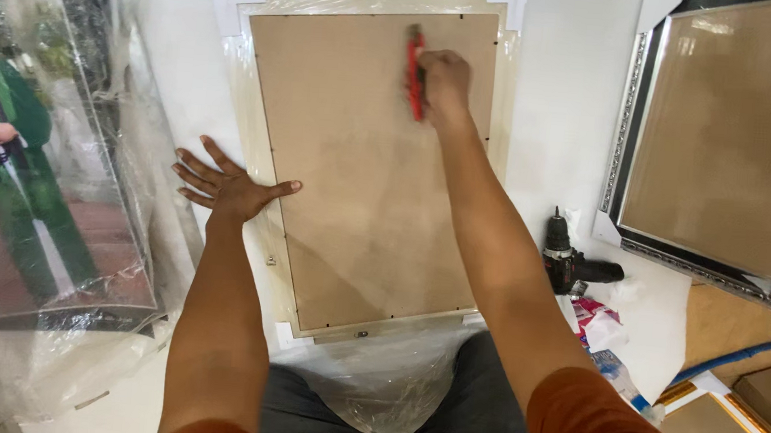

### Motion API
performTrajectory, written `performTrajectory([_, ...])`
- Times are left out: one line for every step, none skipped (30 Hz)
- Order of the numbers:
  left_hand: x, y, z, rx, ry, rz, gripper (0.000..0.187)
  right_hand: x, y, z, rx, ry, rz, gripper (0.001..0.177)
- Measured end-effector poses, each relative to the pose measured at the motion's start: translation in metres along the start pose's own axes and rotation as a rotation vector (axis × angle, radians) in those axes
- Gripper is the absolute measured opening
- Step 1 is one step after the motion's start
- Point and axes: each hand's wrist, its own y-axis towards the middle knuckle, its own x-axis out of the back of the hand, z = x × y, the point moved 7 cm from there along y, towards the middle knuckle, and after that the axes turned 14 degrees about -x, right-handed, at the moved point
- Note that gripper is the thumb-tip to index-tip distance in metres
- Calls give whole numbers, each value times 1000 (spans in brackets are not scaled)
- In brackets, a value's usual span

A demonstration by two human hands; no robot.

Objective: The person removes protective plastic wrap from a picture frame using a utility knife, then uses a power drill to remove screws from the frame's backboard. The person then removes the backboard and sets it aside.

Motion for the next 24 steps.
performTrajectory([1, -1, 0, -12, -7, -26, 179, 14, -2, 5, 49, -3, -54, 16])
performTrajectory([2, -1, 1, -23, -14, -51, 179, 29, -6, 11, 98, -7, -109, 16])
performTrajectory([2, -1, 1, -15, -4, -37, 178, 42, -9, 17, 150, -8, -162, 17])
performTrajectory([2, 0, 0, -7, 5, -24, 178, 51, -9, 23, 161, -37, -188, 17])
performTrajectory([1, 0, 1, 3, 16, -8, 178, 58, -8, 28, 168, -67, -213, 18])
performTrajectory([2, 0, 1, 5, 11, -9, 178, 62, -6, 32, 175, -96, -238, 18])
performTrajectory([2, 0, 1, 5, 5, -10, 178, 64, -6, 34, 171, -103, -223, 19])
performTrajectory([2, -1, 1, 6, -1, -10, 178, 65, -5, 36, 166, -109, -207, 20])
performTrajectory([2, 0, 0, 10, 2, 0, 178, 66, -4, 39, 163, -116, -191, 20])
performTrajectory([2, 0, 0, 15, 5, 10, 178, 66, -4, 41, 158, -122, -186, 20])
performTrajectory([2, 0, 0, 20, 7, 20, 177, 65, -4, 42, 152, -129, -181, 20])
performTrajectory([2, 0, 0, 17, 9, 17, 178, 63, -4, 42, 147, -136, -176, 20])
performTrajectory([3, -1, -1, 14, 10, 12, 178, 62, -4, 44, 155, -151, -186, 19])
performTrajectory([4, -2, -1, 11, 11, 6, 178, 61, -5, 46, 163, -166, -195, 18])
performTrajectory([4, -2, -1, 8, 9, 3, 178, 60, -6, 47, 171, -182, -206, 18])
performTrajectory([4, -4, -1, 5, 7, -1, 178, 59, -6, 46, 162, -175, -202, 18])
performTrajectory([3, -4, -2, 2, 4, -5, 178, 59, -7, 47, 154, -168, -197, 18])
performTrajectory([3, -5, -2, 5, 0, -3, 177, 60, -8, 48, 145, -160, -192, 19])
performTrajectory([3, -4, -2, 7, -5, -4, 177, 60, -6, 48, 103, -127, -179, 18])
performTrajectory([4, -3, -3, 10, -10, -4, 176, 62, -4, 48, 60, -93, -165, 18])
performTrajectory([4, -3, -2, 11, 1, 1, 177, 63, -3, 46, 14, -60, -150, 17])
performTrajectory([4, -3, -2, 12, 12, 5, 177, 64, 0, 45, -43, -20, -131, 17])
performTrajectory([4, -2, -2, 12, 23, 11, 177, 65, 4, 44, -100, 21, -113, 17])
performTrajectory([4, -3, -1, 12, 15, 9, 178, 66, 9, 42, -156, 61, -95, 19])
